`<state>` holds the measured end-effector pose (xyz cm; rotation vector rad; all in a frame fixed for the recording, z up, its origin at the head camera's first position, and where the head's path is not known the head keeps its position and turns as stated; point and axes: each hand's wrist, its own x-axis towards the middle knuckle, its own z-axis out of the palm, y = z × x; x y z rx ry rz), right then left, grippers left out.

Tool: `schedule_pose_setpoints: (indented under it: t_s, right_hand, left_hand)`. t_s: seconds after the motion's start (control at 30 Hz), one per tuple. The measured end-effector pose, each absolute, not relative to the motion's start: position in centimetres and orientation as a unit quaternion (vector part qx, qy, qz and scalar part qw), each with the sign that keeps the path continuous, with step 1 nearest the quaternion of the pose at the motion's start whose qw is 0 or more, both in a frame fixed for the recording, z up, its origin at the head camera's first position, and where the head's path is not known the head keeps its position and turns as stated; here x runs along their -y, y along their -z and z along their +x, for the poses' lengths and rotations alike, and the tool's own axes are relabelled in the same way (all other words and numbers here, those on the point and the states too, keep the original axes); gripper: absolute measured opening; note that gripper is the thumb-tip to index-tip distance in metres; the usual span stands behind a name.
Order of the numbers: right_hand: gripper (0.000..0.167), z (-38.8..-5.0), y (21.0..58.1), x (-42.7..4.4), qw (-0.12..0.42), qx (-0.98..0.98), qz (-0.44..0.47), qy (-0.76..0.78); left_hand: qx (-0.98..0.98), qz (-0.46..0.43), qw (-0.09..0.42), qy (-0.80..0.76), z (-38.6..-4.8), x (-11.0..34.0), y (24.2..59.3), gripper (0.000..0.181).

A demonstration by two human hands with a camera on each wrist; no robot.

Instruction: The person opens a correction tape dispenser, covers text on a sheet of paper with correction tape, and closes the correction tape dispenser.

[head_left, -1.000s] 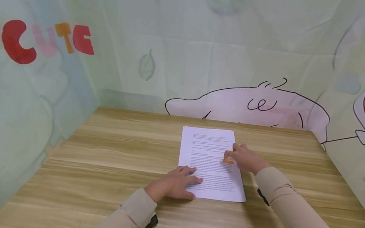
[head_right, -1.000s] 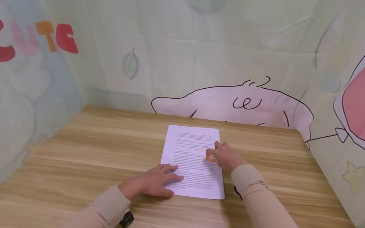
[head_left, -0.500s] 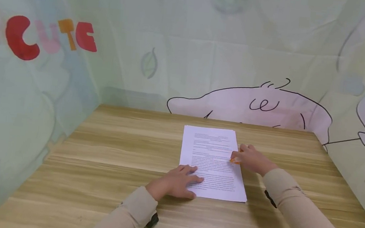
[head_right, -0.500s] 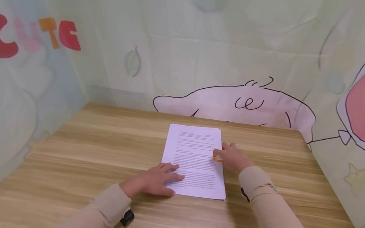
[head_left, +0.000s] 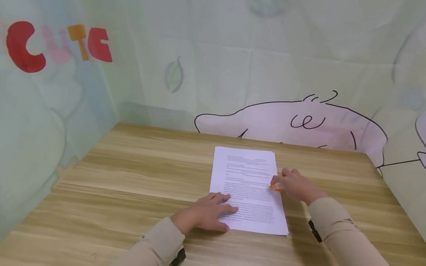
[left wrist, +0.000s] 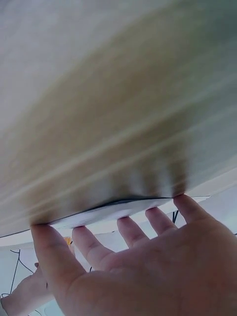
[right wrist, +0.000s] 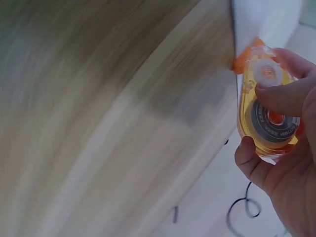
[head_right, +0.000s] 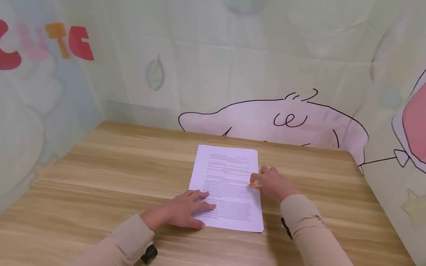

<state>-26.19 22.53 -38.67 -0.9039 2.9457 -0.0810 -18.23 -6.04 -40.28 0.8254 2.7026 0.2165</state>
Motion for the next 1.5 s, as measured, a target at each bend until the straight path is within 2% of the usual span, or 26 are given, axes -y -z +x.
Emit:
schedule_pose_setpoints:
  t_s: [0.13, 0.23, 0.37, 0.7, 0.93, 1.5]
  right_hand:
    - [0.027, -26.6, 39.2, -23.4, 0.021, -0.956, -0.276, 0.096]
    - [0.032, -26.5, 39.4, -24.1, 0.017, -0.956, -0.258, 0.136]
    - [0.038, -26.3, 39.2, -24.0, 0.015, -0.957, -0.248, 0.151]
    - [0.038, -25.9, 39.4, -22.8, -0.007, -0.955, -0.267, 0.126]
    - [0.041, -26.0, 38.8, -21.6, 0.027, -0.960, -0.245, 0.135]
    - [0.036, -25.8, 39.4, -17.6, -0.020, -0.934, -0.336, 0.122]
  left_hand:
    - [-0.942, 0.289, 0.154, -0.081, -18.3, 6.1, 40.3, 0.057]
    - [-0.941, 0.287, 0.157, -0.082, -18.3, 6.2, 40.3, 0.057]
    - [-0.942, 0.281, 0.163, -0.080, -18.3, 6.3, 40.3, 0.058]
    - [-0.940, 0.283, 0.174, -0.078, -18.3, 6.4, 40.1, 0.057]
    - [-0.941, 0.275, 0.177, -0.085, -18.3, 6.4, 40.1, 0.060]
    - [-0.941, 0.281, 0.175, -0.073, -18.3, 6.0, 40.4, 0.059]
